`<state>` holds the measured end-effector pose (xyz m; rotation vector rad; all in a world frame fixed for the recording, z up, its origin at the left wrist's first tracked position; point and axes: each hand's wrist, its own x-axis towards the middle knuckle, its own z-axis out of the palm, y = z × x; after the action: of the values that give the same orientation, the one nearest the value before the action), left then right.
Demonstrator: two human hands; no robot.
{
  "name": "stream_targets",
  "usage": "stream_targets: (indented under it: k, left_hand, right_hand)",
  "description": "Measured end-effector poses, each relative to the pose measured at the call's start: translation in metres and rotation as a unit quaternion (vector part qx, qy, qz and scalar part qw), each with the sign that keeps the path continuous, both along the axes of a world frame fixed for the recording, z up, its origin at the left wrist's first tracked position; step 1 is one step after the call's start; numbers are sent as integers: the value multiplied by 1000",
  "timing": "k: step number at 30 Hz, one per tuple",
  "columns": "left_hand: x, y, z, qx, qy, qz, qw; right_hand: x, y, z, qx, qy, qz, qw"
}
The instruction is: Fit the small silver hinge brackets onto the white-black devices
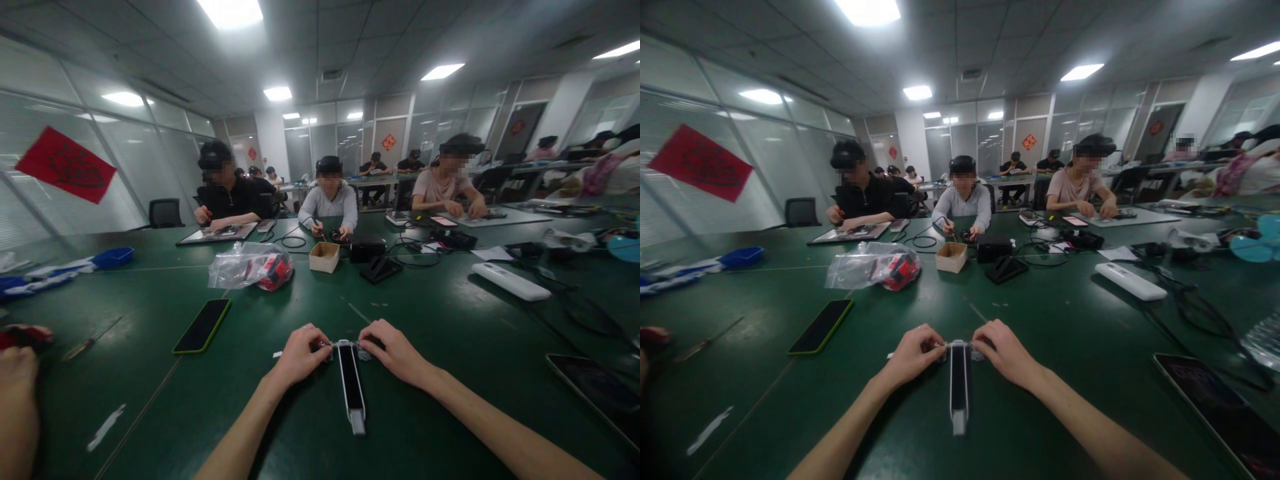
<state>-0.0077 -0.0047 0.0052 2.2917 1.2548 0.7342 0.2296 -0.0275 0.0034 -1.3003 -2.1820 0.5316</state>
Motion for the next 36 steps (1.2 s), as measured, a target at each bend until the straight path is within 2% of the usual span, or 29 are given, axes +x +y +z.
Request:
stream_targets:
  k: [9, 36]
  left_hand:
    - [0, 0, 0, -4, -1, -3, 1000]
    - [0, 2, -3, -5, -10, -4, 1000]
  right_hand:
    - [1, -4, 6, 4, -1, 17, 1000]
    - [1, -1, 0, 17, -32, 15, 999]
